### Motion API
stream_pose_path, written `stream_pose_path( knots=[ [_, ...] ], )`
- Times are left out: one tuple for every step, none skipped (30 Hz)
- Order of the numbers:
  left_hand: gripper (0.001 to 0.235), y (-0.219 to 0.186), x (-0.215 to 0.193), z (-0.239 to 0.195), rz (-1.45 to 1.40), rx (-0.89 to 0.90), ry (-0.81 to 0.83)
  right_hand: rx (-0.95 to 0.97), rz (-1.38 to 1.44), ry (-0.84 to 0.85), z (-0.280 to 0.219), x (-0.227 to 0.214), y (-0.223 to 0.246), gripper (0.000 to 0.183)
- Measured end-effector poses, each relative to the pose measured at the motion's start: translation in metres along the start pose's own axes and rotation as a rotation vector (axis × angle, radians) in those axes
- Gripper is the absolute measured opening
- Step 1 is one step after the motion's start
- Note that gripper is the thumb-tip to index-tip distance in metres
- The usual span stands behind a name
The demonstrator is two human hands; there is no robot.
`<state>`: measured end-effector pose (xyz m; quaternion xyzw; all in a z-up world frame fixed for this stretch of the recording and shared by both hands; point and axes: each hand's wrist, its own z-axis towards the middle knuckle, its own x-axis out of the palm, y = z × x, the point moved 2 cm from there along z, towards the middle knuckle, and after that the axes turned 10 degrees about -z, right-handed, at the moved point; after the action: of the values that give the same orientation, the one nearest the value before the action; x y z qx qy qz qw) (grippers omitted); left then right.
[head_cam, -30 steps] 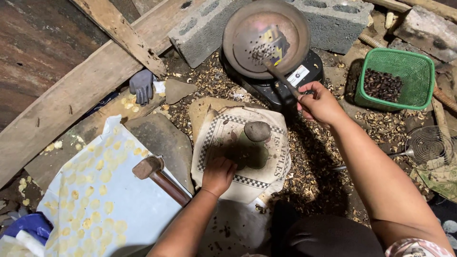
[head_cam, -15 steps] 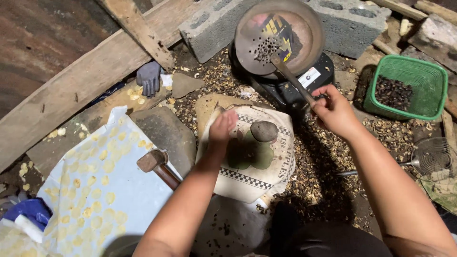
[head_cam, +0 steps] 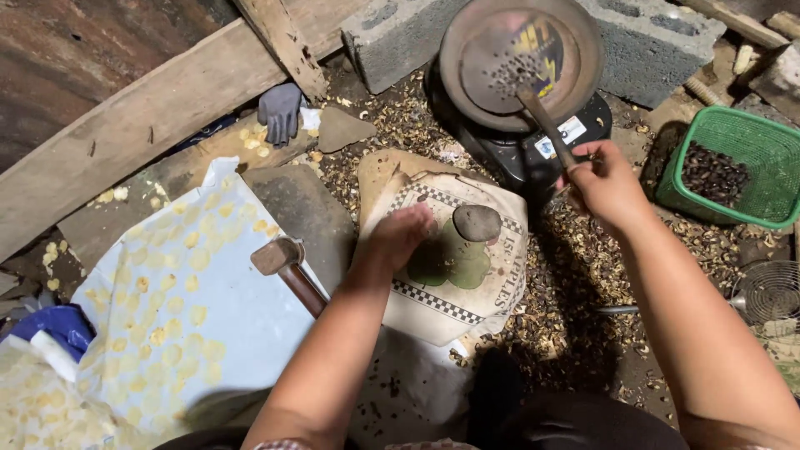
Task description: The person sits on the floor and processes cassava. They use a stone pestle to crush cassava pieces on a patterned cloth, then use a hammer to flatten the crushed pieces on a white sheet. They also stir dark material in a pan on a portable stove with a slotted spoon.
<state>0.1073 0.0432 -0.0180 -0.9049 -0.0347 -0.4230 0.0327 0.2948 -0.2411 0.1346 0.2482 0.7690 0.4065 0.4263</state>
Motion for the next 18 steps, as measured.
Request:
stream_pose_path(
  knots=[
    [0.018, 0.002, -0.035, 0.007, 0.338, 0.018, 0.120, 0.012, 0.075, 0.023, 0.008, 0.005, -0.007, 0.032],
    [0.018, 0.000, -0.051, 0.006, 0.336, 0.020, 0.113, 0.015, 0.076, 0.030, 0.016, 0.004, -0.018, 0.032],
    [0.021, -0.005, -0.069, 0.006, 0.621, 0.129, -0.018, -0.005, -0.229, -0.040, 0.024, 0.001, -0.028, 0.035],
    [0.025, -0.010, -0.085, 0.005, 0.904, 0.237, -0.153, -0.029, -0.532, -0.109, 0.033, -0.002, -0.038, 0.041],
    [0.025, -0.014, -0.085, 0.001, 0.900, 0.235, -0.160, -0.026, -0.534, -0.100, 0.019, 0.005, -0.014, 0.041],
    [0.026, -0.019, -0.086, -0.005, 1.008, 0.266, -0.192, -0.356, -0.687, -0.335, 0.003, 0.010, 0.016, 0.032],
    [0.027, -0.022, -0.087, -0.010, 1.112, 0.298, -0.224, -0.699, -0.823, -0.567, -0.016, 0.016, 0.046, 0.024],
    [0.027, -0.019, -0.096, -0.015, 1.105, 0.297, -0.232, -0.702, -0.824, -0.557, -0.014, 0.051, 0.029, 0.024],
    [0.027, -0.020, -0.102, -0.019, 1.116, 0.337, -0.249, -0.840, -0.519, -0.324, -0.012, 0.089, 0.014, 0.016],
    [0.027, -0.020, -0.107, -0.023, 1.126, 0.377, -0.266, -0.954, -0.205, -0.088, -0.011, 0.125, 0.000, 0.022],
    [0.027, -0.021, -0.117, -0.022, 1.122, 0.381, -0.268, -0.958, -0.205, -0.084, -0.029, 0.140, 0.023, 0.022],
    [0.026, -0.022, -0.127, -0.022, 1.106, 0.392, -0.278, -1.347, -1.127, 0.094, -0.053, 0.166, 0.044, 0.027],
    [0.025, -0.022, -0.135, -0.020, 1.090, 0.400, -0.284, -1.568, -2.117, 0.303, -0.071, 0.186, 0.056, 0.058],
    [0.025, -0.018, -0.139, -0.020, 1.087, 0.399, -0.281, -1.568, -2.121, 0.306, -0.070, 0.184, 0.017, 0.058],
    [0.027, -0.017, -0.142, -0.019, 1.146, 0.390, -0.276, -1.537, -1.432, 0.214, -0.069, 0.183, -0.012, 0.051],
    [0.029, -0.018, -0.144, -0.019, 1.205, 0.381, -0.271, -1.401, -0.773, 0.120, -0.065, 0.177, -0.043, 0.076],
    [0.029, -0.017, -0.139, -0.024, 1.206, 0.383, -0.270, -1.403, -0.773, 0.119, -0.074, 0.160, -0.036, 0.076],
    [0.029, -0.016, -0.134, -0.028, 1.201, 0.370, -0.229, -1.041, -1.006, 0.477, -0.078, 0.148, -0.036, 0.056]
  ],
)
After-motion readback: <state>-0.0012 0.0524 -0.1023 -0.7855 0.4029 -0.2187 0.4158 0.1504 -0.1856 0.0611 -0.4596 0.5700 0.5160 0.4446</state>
